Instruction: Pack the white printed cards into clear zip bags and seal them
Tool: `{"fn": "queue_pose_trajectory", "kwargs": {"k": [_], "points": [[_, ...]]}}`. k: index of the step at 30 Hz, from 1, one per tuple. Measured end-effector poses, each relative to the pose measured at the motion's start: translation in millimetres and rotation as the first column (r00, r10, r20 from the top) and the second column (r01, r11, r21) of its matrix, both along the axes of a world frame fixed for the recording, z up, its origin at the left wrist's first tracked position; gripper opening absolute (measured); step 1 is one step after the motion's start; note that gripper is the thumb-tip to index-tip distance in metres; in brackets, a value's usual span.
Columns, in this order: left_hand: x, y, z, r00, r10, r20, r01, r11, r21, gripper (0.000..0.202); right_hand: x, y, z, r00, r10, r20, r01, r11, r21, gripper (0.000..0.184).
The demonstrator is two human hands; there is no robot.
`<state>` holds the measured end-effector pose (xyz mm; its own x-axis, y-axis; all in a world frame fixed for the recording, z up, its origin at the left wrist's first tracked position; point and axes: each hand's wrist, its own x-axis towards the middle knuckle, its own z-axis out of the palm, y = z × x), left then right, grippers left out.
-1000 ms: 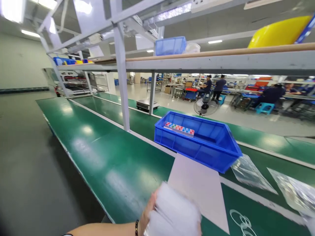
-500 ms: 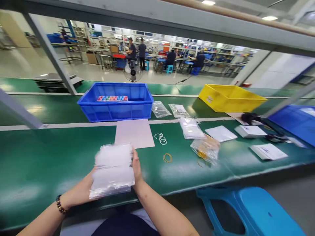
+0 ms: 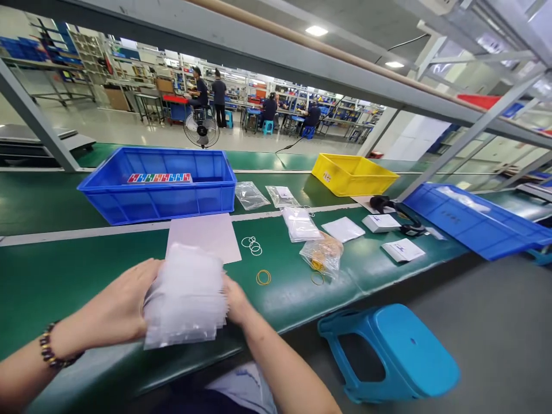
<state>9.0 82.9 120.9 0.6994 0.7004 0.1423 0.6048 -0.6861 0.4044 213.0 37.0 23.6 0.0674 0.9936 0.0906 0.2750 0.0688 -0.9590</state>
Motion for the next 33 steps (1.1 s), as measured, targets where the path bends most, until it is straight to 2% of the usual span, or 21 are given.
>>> {"fn": "queue_pose_trajectory", "kwargs": {"k": [2, 4, 7, 9, 11, 14, 17, 19, 21, 22, 25, 26, 29, 31, 33], "points": [[8.4, 6.8, 9.8, 0.989, -0.03, -0.143, 0.035, 0.999, 0.032, 0.051, 40.5, -9.4, 7.1, 0.987, -0.084, 0.139, 0.082, 0.996, 0.022, 0.023], [18.6, 14.0, 5.6, 0.96, -0.045, -0.277, 0.061, 0.997, 0.052, 0.047, 77.6, -17.9, 11.6, 0.922, -0.119, 0.368, 0.131, 0.991, -0.008, 0.012], [31.9, 22.1, -16.3, 0.924, -0.02, -0.382, 0.049, 0.997, 0.066, 0.051, 111.5, -22.4, 12.4, 0.768, 0.039, 0.639, 0.096, 0.98, -0.176, 0.008], [35.1, 25.4, -29.6, 0.92, -0.002, -0.391, 0.029, 0.998, 0.064, 0.063, 118.5, -18.7, 10.7, 0.711, 0.138, 0.69, 0.059, 0.966, -0.254, 0.012], [31.8, 26.7, -35.8, 0.928, 0.005, -0.372, 0.019, 0.998, 0.063, 0.075, 118.2, -12.0, 9.3, 0.688, 0.188, 0.701, 0.024, 0.959, -0.281, 0.011], [16.1, 22.9, -33.1, 0.958, 0.042, -0.284, -0.019, 0.996, 0.084, 0.083, 114.7, -4.9, 11.7, 0.663, 0.233, 0.711, -0.028, 0.957, -0.287, 0.015], [-3.9, 6.6, -28.3, 0.989, 0.132, -0.072, -0.124, 0.986, 0.11, 0.073, 110.1, -8.3, 23.4, 0.655, 0.223, 0.722, -0.058, 0.967, -0.247, 0.017], [-12.2, -12.2, -30.6, 0.984, 0.147, 0.104, -0.154, 0.986, 0.066, 0.056, 101.0, -16.9, 36.9, 0.701, 0.188, 0.688, -0.071, 0.978, -0.196, 0.016], [-12.6, -34.2, -38.2, 0.968, 0.106, 0.23, -0.097, 0.994, -0.048, 0.046, 83.0, -28.6, 52.7, 0.781, 0.176, 0.599, -0.113, 0.984, -0.141, 0.014], [-9.9, -44.8, -43.1, 0.962, 0.076, 0.264, -0.046, 0.992, -0.117, 0.048, 70.7, -34.8, 60.3, 0.811, 0.192, 0.552, -0.151, 0.981, -0.12, 0.013], [4.5, -69.0, -56.7, 0.939, 0.064, 0.337, 0.047, 0.949, -0.311, 0.07, 27.4, -50.9, 75.0, 0.866, 0.264, 0.424, -0.273, 0.961, -0.041, 0.012], [8.9, -73.6, -59.7, 0.927, 0.07, 0.368, 0.076, 0.927, -0.368, 0.066, 13.6, -54.6, 75.9, 0.88, 0.28, 0.383, -0.294, 0.956, -0.022, 0.012], [13.6, -78.9, -64.7, 0.872, 0.117, 0.476, 0.159, 0.851, -0.501, 0.025, -17.8, -60.7, 65.9, 0.935, 0.275, 0.223, -0.287, 0.957, 0.025, 0.011], [8.8, -78.6, -66.6, 0.816, 0.182, 0.549, 0.214, 0.787, -0.578, 0.025, -29.6, -61.8, 52.9, 0.963, 0.261, 0.058, -0.263, 0.965, 0.014, 0.009], [0.0, -77.8, -68.2, 0.723, 0.296, 0.624, 0.281, 0.699, -0.658, 0.029, -37.0, -61.5, 39.7, 0.95, 0.255, -0.179, -0.269, 0.961, -0.058, 0.011]]}}
